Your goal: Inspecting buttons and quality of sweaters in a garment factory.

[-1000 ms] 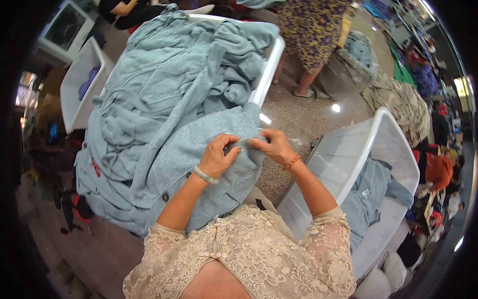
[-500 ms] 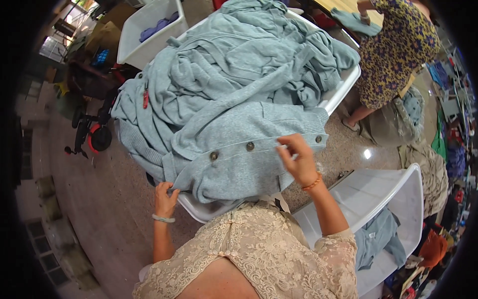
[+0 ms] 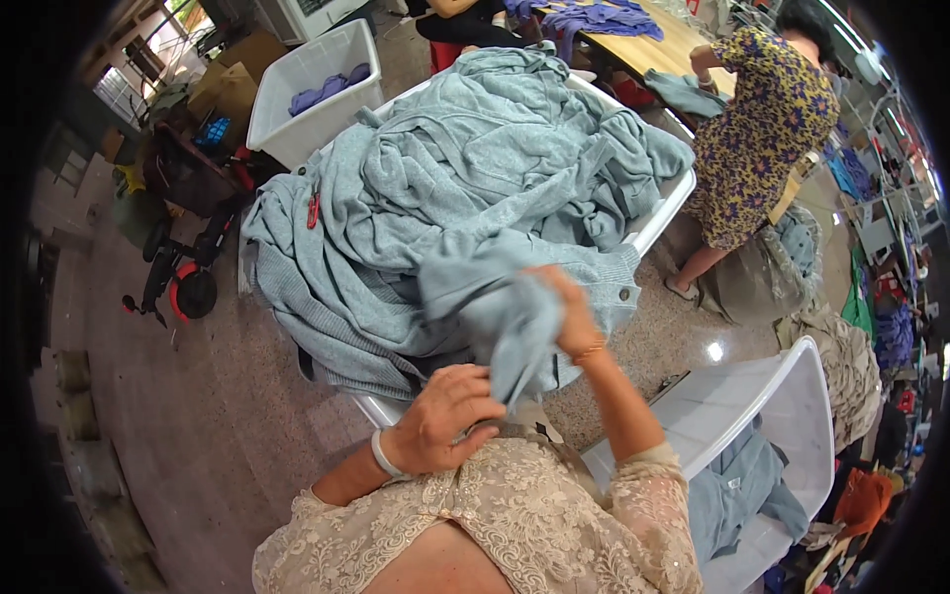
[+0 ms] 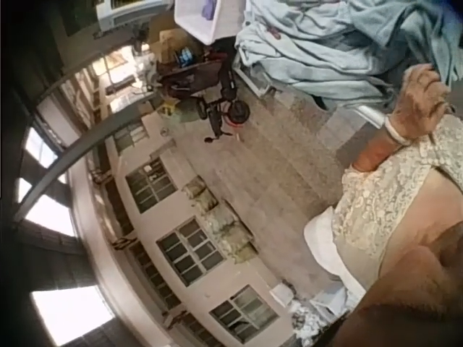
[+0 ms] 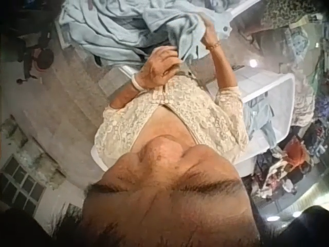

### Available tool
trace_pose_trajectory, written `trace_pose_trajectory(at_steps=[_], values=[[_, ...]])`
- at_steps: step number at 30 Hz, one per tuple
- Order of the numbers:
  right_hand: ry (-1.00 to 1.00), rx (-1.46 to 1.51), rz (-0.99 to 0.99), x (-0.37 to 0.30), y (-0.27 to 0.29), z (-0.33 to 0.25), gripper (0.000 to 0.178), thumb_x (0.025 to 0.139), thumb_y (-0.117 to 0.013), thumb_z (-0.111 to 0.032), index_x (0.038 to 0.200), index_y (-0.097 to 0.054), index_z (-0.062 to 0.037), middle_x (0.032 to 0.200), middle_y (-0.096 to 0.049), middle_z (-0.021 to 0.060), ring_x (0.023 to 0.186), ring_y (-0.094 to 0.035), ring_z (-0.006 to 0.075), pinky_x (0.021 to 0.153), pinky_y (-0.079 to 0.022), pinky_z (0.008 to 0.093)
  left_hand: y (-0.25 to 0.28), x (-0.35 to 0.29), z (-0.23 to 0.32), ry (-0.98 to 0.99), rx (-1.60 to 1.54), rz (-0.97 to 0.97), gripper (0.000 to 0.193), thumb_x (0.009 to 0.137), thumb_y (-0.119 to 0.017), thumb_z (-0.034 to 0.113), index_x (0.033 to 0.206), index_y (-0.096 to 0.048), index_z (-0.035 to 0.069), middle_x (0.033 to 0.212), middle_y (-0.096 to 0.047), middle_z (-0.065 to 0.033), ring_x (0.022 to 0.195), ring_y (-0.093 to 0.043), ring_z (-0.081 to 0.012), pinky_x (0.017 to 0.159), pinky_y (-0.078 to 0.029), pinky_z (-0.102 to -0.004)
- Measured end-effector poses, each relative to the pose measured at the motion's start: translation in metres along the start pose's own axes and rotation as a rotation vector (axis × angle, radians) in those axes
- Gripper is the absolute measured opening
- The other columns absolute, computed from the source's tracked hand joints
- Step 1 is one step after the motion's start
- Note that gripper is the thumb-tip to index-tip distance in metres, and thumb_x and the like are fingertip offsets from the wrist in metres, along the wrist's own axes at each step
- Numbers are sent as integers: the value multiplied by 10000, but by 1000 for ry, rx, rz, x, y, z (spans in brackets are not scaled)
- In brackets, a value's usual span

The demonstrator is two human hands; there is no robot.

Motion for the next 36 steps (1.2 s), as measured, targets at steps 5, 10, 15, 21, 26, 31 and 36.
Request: trace_pose_trajectory(at_steps=[5,10,15,21,26,31,36], values=[[-248,-277,793,-130,246,34,356,821,-624,-176,1135,-601,-11,1096,-607,115,1006,-583,222,891,-467,356,-20,-21,-41,125,-147,-75,267,747,-698,62,1001,-617,56,993,-625,-96,1063,-568,-306,900,-424,-398],[-191,-770,1344,-326,385,-51,386,808,-643,-155,1154,-581,3,1134,-603,130,1035,-575,253,934,-441,375,-37,-29,-84,118,-49,-194,197,769,-673,138,942,-602,74,970,-609,-119,968,-567,-315,852,-425,-403],[-49,-1247,1465,-469,399,-143,420,796,-662,-135,1174,-561,18,1171,-598,145,1065,-567,284,976,-416,393,-30,-8,-142,196,-14,-139,164,762,-666,97,907,-620,37,932,-625,-133,914,-585,-319,812,-457,-375],[-574,-1673,1377,-587,344,-73,464,766,-696,-167,1185,-569,-13,1170,-604,145,1033,-585,286,911,-450,368,-3,43,-220,178,247,15,140,764,-657,110,874,-613,35,870,-610,-123,861,-570,-319,774,-449,-395],[-1769,-1098,-774,-666,194,153,230,787,-614,-182,985,-675,-80,1012,-687,89,965,-645,259,779,-512,425,22,92,-278,155,443,91,195,743,-673,111,911,-587,62,927,-583,-130,911,-545,-328,780,-439,-418],[-1796,-427,-452,-665,148,194,181,783,-601,-232,812,-678,-71,846,-692,120,748,-674,253,609,-534,391,27,137,-329,97,680,78,331,721,-683,75,1038,-589,77,1096,-560,-100,1096,-504,-288,876,-415,-407],[-1645,-967,697,-611,297,157,281,853,-520,-233,844,-649,16,865,-659,222,798,-647,339,692,-503,428,-10,172,-387,-6,923,-86,294,826,-540,107,1113,-603,108,1211,-550,-110,1204,-460,-300,979,-349,-456]])
Point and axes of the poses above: each hand's wrist, its own x-axis towards the middle knuckle, its own y-axis out of the back of the hand, z = x × y, the point moved 7 cm from there along x, towards the middle knuckle
